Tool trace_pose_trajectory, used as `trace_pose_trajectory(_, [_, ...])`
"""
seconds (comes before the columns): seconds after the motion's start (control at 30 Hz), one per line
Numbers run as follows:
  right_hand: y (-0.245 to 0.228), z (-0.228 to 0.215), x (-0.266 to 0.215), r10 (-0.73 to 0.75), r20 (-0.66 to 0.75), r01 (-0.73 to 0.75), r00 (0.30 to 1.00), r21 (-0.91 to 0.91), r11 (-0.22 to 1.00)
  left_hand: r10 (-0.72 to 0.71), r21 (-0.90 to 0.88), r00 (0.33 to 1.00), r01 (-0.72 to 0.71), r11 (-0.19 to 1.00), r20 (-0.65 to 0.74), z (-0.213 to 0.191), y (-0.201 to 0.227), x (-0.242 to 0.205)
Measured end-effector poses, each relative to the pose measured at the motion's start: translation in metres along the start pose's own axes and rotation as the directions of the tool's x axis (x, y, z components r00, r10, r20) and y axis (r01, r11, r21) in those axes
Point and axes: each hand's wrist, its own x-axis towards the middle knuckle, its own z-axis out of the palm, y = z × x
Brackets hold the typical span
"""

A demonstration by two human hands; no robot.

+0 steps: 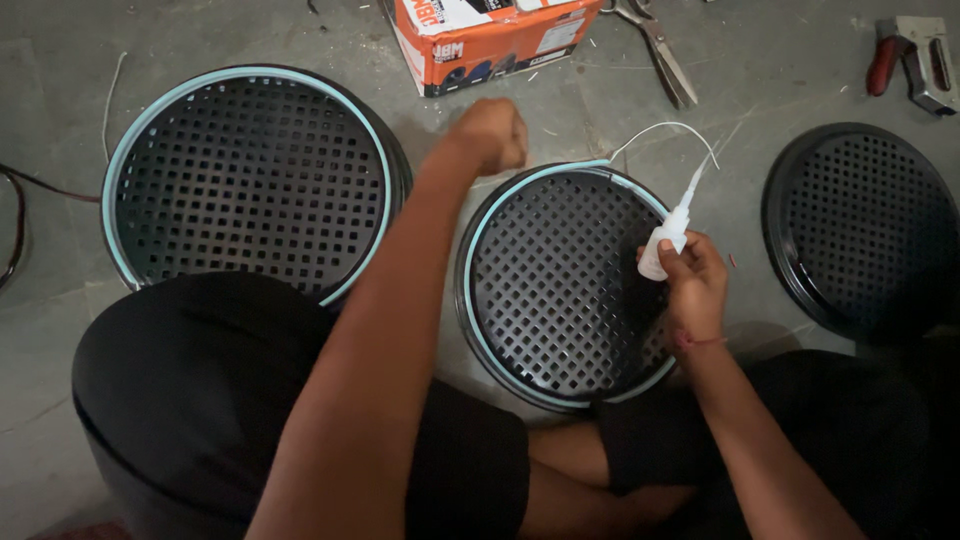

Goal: The person applies glue from a small bottle along the rim of a perforated speaker grille and presses a light blue strip into place. They repeat this process on multiple grilles, adjusting the strip and occasionally moving the grilles on the floor.

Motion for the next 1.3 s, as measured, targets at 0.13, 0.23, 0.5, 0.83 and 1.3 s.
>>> trace_pose_trajectory(0.13, [-0.002,0.001,-0.002,0.005,-0.001,-0.005,1.000,0.016,1.000,-0.143,-0.116,0.948,0.182,0.977,0.284,-0.001,0.003,-0.012])
trace_pose_trajectory(0.23, [-0.004,0.001,-0.002,0.014,0.000,-0.014,1.000,0.004,1.000,-0.126,-0.075,0.944,0.156,0.985,0.305,-0.003,0.009,-0.016])
trace_pose_trajectory(0.5, [0.001,0.001,0.000,0.004,-0.001,-0.004,1.000,0.009,1.000,-0.092,-0.211,0.954,0.156,0.965,0.286,-0.001,0.010,-0.016])
trace_pose_trajectory(0.83, [0.009,0.000,-0.002,-0.109,0.067,0.117,0.992,-0.127,0.985,-0.090,-0.277,0.958,0.168,0.946,0.274,0.003,0.000,-0.012])
trace_pose_trajectory(1.3, [-0.036,0.036,-0.032,-0.534,0.439,0.639,0.723,-0.719,0.273,-0.131,-0.321,0.933,0.244,0.915,0.335,-0.003,-0.006,-0.012])
